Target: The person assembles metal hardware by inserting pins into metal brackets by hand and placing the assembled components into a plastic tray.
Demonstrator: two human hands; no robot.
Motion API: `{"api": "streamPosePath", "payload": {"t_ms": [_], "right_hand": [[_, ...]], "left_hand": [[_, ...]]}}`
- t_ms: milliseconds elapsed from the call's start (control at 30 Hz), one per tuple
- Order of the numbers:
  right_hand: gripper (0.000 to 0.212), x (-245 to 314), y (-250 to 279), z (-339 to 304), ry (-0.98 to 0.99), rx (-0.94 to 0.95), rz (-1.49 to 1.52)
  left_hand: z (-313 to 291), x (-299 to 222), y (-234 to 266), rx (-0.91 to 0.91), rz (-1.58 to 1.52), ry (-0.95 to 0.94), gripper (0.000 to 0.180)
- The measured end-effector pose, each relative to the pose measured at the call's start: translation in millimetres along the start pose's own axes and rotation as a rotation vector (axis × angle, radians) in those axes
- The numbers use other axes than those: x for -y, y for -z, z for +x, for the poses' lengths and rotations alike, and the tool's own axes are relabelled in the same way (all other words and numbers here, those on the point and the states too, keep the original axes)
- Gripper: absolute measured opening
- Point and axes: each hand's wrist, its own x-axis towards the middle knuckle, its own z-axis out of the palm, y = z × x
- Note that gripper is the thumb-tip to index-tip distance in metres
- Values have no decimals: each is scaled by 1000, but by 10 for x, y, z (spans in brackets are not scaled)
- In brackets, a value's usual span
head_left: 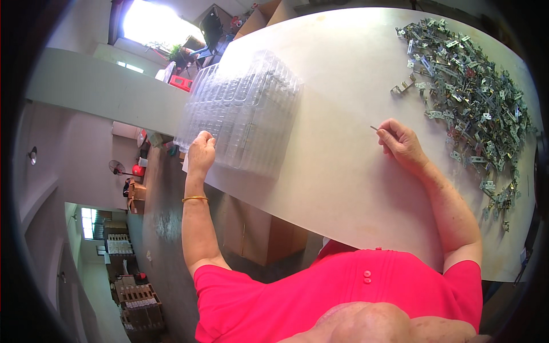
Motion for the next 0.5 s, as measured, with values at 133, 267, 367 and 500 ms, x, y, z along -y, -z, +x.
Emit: {"api": "streamPosePath", "payload": {"t_ms": [133,267,367,500], "right_hand": [[12,-16,0,8,1,-4,-7],[12,-5,-2,11,5,-2,-17],[12,-11,3,7,20,-1,-15],[12,-2,-13,0,12,1,-13]], "left_hand": [[-14,-36,20,18,9,3,17],[9,38,-8,4,28,-7,18],[22,25,0,21,12,20,18],[11,44,19,49,17,39,18]]}}
